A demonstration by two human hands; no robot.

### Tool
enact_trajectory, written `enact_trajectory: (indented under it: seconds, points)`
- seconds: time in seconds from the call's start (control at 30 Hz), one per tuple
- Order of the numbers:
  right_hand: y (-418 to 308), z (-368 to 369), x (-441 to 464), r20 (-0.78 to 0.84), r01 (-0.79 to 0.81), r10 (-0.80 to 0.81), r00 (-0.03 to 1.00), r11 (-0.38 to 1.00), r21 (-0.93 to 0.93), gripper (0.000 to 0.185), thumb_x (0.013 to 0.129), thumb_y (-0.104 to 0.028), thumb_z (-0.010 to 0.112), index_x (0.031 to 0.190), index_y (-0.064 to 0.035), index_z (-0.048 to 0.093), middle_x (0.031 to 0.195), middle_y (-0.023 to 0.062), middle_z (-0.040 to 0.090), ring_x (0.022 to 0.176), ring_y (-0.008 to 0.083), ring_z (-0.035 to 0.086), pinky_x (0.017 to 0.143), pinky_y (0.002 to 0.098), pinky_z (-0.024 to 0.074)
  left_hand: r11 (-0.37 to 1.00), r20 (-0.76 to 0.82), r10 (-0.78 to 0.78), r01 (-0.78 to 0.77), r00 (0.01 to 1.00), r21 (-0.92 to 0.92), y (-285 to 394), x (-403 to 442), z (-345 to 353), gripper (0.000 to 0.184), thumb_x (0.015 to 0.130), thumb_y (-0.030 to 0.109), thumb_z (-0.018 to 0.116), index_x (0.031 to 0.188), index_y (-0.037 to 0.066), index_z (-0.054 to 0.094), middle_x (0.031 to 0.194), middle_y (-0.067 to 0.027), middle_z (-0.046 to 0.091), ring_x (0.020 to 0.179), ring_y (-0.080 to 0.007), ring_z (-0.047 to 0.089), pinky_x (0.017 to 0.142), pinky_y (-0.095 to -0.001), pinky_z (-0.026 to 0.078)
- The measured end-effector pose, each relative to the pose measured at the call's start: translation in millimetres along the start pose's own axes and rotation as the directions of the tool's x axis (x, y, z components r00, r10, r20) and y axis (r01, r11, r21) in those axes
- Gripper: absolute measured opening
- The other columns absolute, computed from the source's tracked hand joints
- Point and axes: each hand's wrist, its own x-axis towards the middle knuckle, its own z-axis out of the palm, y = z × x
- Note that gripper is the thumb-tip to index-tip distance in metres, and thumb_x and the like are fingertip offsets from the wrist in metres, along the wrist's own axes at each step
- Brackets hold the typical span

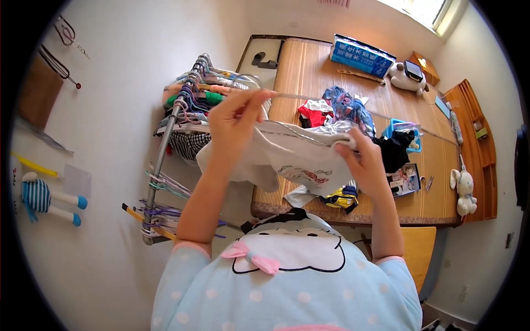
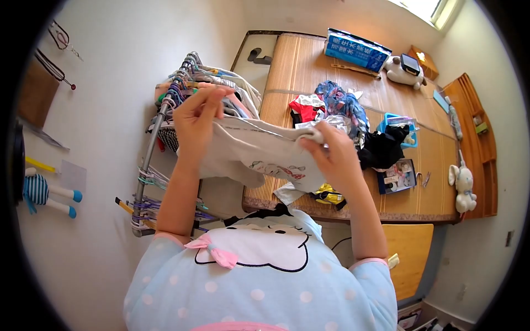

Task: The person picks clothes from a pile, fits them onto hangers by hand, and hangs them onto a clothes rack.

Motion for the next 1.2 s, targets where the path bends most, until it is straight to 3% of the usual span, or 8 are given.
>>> enact_trajectory:
  seconds: [0.13, 0.23, 0.3, 0.4, 0.53, 0.63, 0.77, 1.2]
  points:
    - [-27.0, 20.5, -0.4, 0.109, 0.252, -0.236, 0.966, 0.953, -0.169, 0.016, 0.086, -0.021, 0.066, 0.094, -0.0099, 0.057, 0.082, 0.0148, 0.065, 0.076, 0.0330, 0.064, 0.063, 0.0393, 0.0489, 0.986, 0.068, 0.093, -0.102, 0.993, 0.132, -1.1, -9.3, 22.1, 0.015, 0.092, 0.011, 0.061, 0.097, 0.001, 0.072, 0.072, 0.0023, 0.055, 0.059, -0.0016, 0.043, 0.050, -0.0167, 0.030]
    - [-11.4, 27.5, 2.6, -0.111, 0.299, -0.320, 0.941, 0.938, -0.175, 0.015, 0.083, -0.013, 0.068, 0.097, -0.0086, 0.062, 0.077, 0.0139, 0.065, 0.068, 0.0288, 0.065, 0.059, 0.0337, 0.0497, 0.954, 0.134, 0.198, -0.222, 0.971, 0.201, -0.8, -5.6, 26.5, 0.016, 0.090, 0.012, 0.064, 0.101, 0.003, 0.071, 0.074, 0.0003, 0.057, 0.059, -0.0052, 0.045, 0.052, -0.0198, 0.035]
    - [-2.3, 9.7, 5.2, -0.190, 0.252, -0.264, 0.945, 0.964, -0.089, 0.014, 0.083, -0.008, 0.067, 0.096, -0.0068, 0.064, 0.076, 0.0134, 0.065, 0.068, 0.0271, 0.065, 0.060, 0.0325, 0.0495, 0.789, 0.041, 0.521, -0.500, 0.852, 0.358, 1.6, 2.2, 29.1, 0.019, 0.084, 0.014, 0.070, 0.099, 0.003, 0.070, 0.071, -0.0022, 0.057, 0.060, -0.0106, 0.049, 0.055, -0.0245, 0.040]
    - [0.4, -13.8, 3.9, -0.297, 0.207, -0.187, 0.936, 0.978, 0.038, 0.013, 0.082, 0.000, 0.065, 0.095, -0.0025, 0.065, 0.077, 0.0120, 0.065, 0.068, 0.0224, 0.063, 0.063, 0.0292, 0.0487, 0.631, 0.383, 0.251, -0.450, 0.889, 0.632, -40.0, -1.6, -32.3, 0.022, 0.079, 0.016, 0.074, 0.094, 0.001, 0.067, 0.068, -0.0040, 0.053, 0.062, -0.0153, 0.052, 0.058, -0.0284, 0.042]
    - [-19.6, -30.8, 3.6, -0.226, 0.287, -0.327, 0.917, 0.938, -0.192, 0.010, 0.082, 0.007, 0.061, 0.092, 0.0036, 0.062, 0.085, 0.0085, 0.067, 0.073, 0.0158, 0.060, 0.068, 0.0253, 0.0467, 0.791, 0.333, 0.117, -0.290, 0.936, 0.539, -42.5, -8.7, -49.1, 0.023, 0.077, 0.017, 0.075, 0.087, 0.000, 0.064, 0.068, -0.0055, 0.052, 0.062, -0.0153, 0.052, 0.058, -0.0277, 0.043]
    - [-22.5, -31.7, 11.8, -0.104, 0.408, -0.405, 0.908, 0.913, 0.003, 0.004, 0.088, 0.002, 0.059, 0.089, 0.0047, 0.062, 0.085, 0.0040, 0.065, 0.069, 0.0103, 0.055, 0.064, 0.0235, 0.0438, 0.845, 0.312, 0.187, -0.315, 0.931, 0.433, -32.9, -4.3, -46.7, 0.031, 0.069, 0.023, 0.080, 0.082, 0.003, 0.062, 0.073, -0.0077, 0.056, 0.062, -0.0249, 0.053, 0.057, -0.0306, 0.043]
    - [-18.8, -55.5, 9.9, 0.176, -0.038, -0.028, 0.984, 0.933, 0.358, 0.022, 0.096, -0.012, 0.052, 0.085, 0.0039, 0.061, 0.081, -0.0006, 0.059, 0.058, 0.0050, 0.039, 0.054, 0.0206, 0.0341, 0.692, 0.455, 0.334, -0.542, 0.826, 0.477, -30.7, 7.5, -58.9, 0.037, 0.060, 0.023, 0.084, 0.080, 0.003, 0.061, 0.073, -0.0047, 0.054, 0.062, -0.0204, 0.055, 0.056, -0.0297, 0.045]
    - [-54.9, -45.5, 27.6, 0.245, -0.076, 0.006, 0.970, 0.958, 0.276, 0.018, 0.093, -0.011, 0.055, 0.088, 0.0023, 0.066, 0.065, -0.0032, 0.050, 0.057, 0.0040, 0.038, 0.051, 0.0216, 0.0312, 0.433, 0.367, 0.559, -0.639, 0.744, 0.636, -37.9, -2.7, -29.8, 0.045, 0.047, 0.031, 0.086, 0.084, 0.014, 0.068, 0.079, 0.0006, 0.058, 0.081, -0.0199, 0.055, 0.073, -0.0342, 0.044]
